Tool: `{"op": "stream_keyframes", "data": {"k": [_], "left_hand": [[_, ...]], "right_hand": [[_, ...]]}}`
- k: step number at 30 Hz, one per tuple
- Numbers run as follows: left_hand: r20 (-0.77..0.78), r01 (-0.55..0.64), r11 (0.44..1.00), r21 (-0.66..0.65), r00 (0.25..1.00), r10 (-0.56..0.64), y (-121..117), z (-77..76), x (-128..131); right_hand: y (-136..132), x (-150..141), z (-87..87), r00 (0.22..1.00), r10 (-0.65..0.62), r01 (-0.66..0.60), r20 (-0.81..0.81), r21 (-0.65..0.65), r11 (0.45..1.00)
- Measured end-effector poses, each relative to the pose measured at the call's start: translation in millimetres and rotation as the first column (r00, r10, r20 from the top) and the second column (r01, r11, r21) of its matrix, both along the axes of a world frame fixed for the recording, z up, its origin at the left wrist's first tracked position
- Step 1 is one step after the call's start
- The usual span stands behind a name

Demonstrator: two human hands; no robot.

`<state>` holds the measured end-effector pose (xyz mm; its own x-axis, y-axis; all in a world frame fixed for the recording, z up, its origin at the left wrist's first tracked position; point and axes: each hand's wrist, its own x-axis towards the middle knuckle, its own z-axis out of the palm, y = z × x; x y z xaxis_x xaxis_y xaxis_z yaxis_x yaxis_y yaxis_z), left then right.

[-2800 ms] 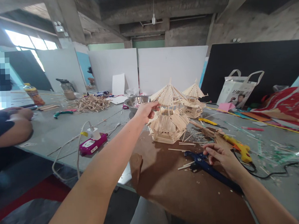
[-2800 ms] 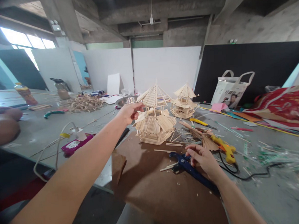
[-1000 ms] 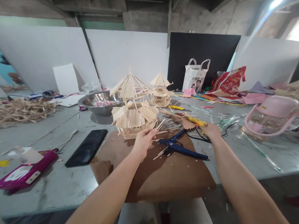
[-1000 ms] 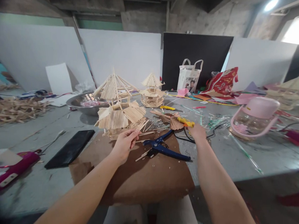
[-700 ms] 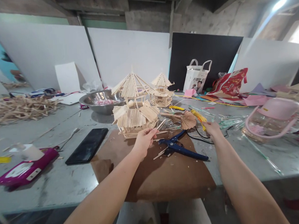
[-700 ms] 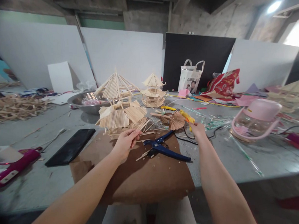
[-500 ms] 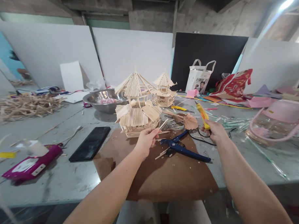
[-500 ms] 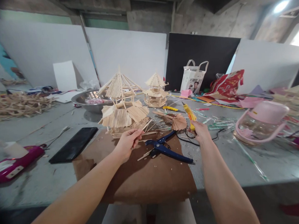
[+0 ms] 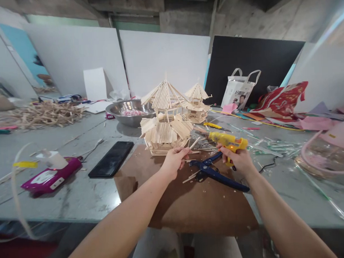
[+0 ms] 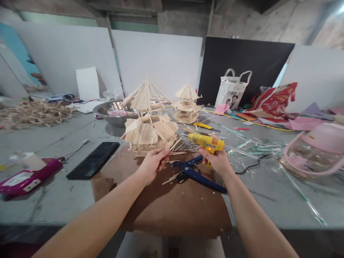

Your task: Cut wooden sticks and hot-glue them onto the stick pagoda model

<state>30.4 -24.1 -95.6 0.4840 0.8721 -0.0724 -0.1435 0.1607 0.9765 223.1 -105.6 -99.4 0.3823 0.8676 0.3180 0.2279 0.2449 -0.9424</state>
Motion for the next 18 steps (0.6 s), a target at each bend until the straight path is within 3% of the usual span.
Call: {"op": "stream_keyframes", "data": {"k": [4,10,18], "left_hand": [[0.009,-0.010,1.000,0.008,1.000,0.010,1,-2.9,1],[-0.001,-0.019,0.999,0.031,1.000,0.019,3,-5.6,2],[0.011,-0.013,0.999,0.036,1.000,0.013,3,-6.6,2]], "right_hand": [[-3,-8,-1.3,0.993,0.035,-0.032,0.116,-0.029,0.999],[-4,-13,-4.3,0.985,-0.026,0.036,0.168,-0.053,0.998],[-3,-15,-6.6,0.966,0.042,-0.034,0.256,-0.033,0.999]]}}
